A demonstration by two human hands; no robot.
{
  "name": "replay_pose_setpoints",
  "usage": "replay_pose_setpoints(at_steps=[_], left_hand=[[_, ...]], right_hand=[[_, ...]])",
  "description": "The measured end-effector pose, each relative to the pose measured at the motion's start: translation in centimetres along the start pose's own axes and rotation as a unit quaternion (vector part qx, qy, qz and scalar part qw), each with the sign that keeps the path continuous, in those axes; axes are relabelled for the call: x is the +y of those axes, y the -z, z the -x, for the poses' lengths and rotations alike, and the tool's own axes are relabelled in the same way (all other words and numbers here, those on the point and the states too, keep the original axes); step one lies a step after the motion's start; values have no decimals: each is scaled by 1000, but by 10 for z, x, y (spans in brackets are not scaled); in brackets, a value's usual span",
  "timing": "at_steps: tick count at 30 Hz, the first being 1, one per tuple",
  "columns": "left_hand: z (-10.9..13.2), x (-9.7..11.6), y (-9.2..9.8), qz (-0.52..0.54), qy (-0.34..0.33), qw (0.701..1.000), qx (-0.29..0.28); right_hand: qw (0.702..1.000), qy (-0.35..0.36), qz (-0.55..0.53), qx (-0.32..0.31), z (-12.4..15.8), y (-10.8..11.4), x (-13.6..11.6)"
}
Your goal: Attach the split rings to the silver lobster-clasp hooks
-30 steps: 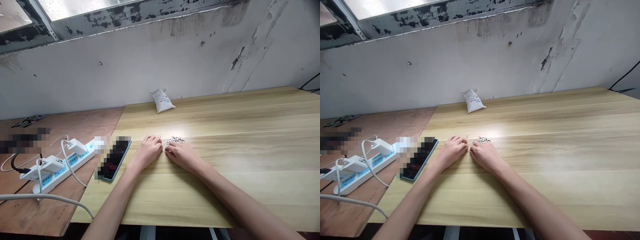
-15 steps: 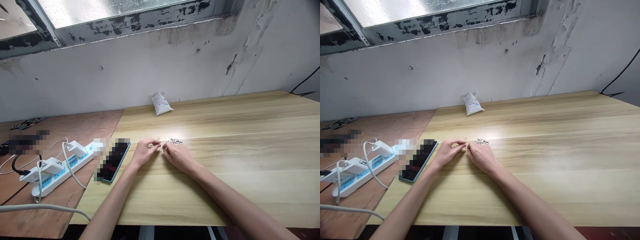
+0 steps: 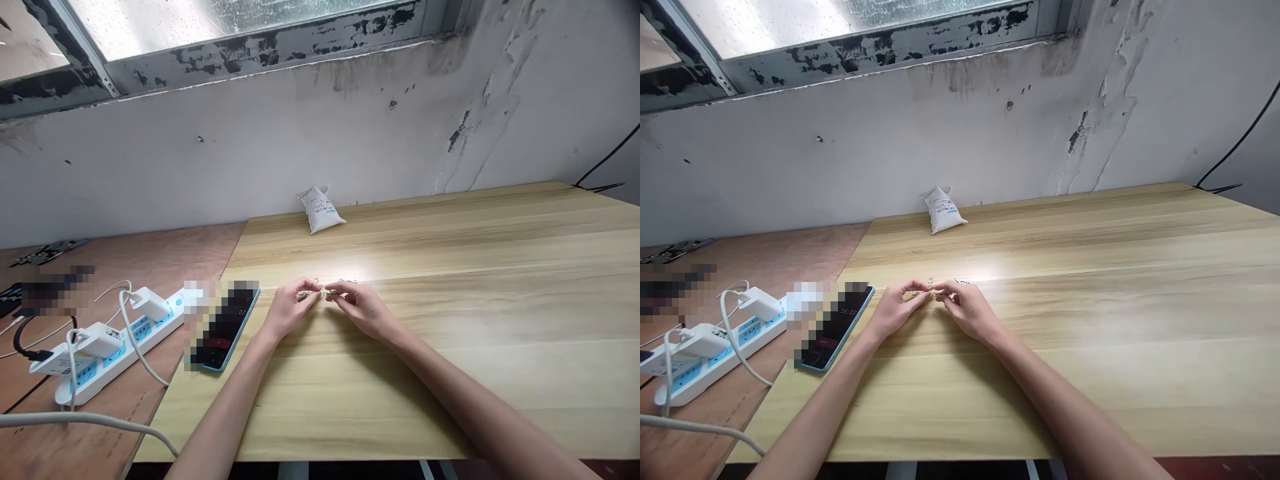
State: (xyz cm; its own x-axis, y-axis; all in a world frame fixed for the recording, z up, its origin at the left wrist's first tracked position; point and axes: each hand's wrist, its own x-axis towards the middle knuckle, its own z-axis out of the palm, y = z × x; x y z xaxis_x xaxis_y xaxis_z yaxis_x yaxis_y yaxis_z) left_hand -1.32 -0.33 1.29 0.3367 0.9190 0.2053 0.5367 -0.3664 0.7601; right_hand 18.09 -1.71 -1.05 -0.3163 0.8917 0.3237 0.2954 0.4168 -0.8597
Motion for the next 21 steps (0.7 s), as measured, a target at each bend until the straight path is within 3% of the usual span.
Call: replay_pose_setpoints(at_steps=[8, 16, 21], left_hand=[[6, -4, 5, -72, -74, 994, 41], [7, -4, 3, -119, -113, 985, 51], [6, -5, 2, -106, -131, 984, 53]], right_hand=[[984, 9, 179, 8, 1, 4, 1], [964, 95, 232, 86, 3, 6, -5], [969, 51, 221, 101, 2, 4, 2]])
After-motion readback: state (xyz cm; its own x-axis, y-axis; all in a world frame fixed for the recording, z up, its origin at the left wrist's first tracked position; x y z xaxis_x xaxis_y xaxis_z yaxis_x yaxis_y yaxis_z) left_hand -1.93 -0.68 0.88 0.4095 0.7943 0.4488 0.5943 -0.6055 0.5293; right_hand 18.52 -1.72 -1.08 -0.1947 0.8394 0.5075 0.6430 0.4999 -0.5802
